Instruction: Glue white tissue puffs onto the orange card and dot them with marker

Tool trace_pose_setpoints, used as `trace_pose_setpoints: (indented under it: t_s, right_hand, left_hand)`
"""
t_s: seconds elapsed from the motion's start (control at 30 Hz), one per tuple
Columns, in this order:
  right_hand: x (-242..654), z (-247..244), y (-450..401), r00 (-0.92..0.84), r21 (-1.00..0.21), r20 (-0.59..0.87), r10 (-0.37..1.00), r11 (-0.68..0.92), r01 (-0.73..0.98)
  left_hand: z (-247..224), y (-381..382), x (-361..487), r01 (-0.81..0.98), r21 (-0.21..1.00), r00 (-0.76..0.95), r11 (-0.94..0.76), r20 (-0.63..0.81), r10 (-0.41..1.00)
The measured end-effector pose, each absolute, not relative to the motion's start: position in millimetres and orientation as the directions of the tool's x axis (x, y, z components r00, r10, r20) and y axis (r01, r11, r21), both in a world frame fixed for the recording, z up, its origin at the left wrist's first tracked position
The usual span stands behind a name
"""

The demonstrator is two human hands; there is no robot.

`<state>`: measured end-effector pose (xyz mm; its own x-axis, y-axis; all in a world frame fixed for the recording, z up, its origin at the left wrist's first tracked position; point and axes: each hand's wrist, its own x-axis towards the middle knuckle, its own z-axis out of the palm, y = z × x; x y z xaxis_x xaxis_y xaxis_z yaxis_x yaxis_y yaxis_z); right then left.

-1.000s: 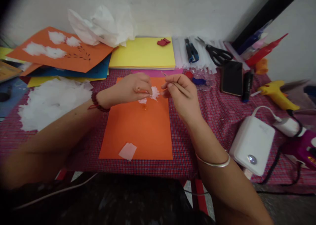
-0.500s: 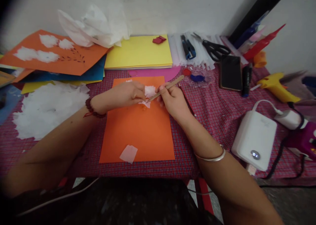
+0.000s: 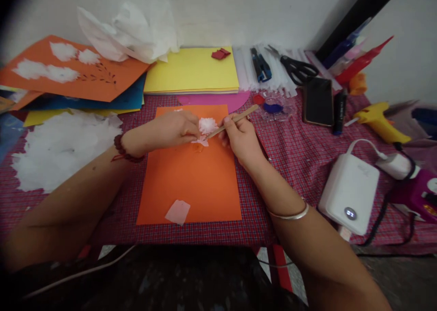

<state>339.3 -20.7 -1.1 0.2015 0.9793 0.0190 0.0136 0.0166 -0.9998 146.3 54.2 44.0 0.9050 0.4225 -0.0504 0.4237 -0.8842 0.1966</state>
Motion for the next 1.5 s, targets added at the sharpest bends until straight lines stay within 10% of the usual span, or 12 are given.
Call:
trace_pose_setpoints:
  t_s: [1.5]
  right_hand:
    - [333.5, -4.6, -20.0, 0.134, -0.998, 0.023, 0.991, 0.016, 0.054]
  left_hand:
    - [37.2, 51.9, 151.0, 0.572, 0.181, 0.82, -0.8, -0.112, 0.561]
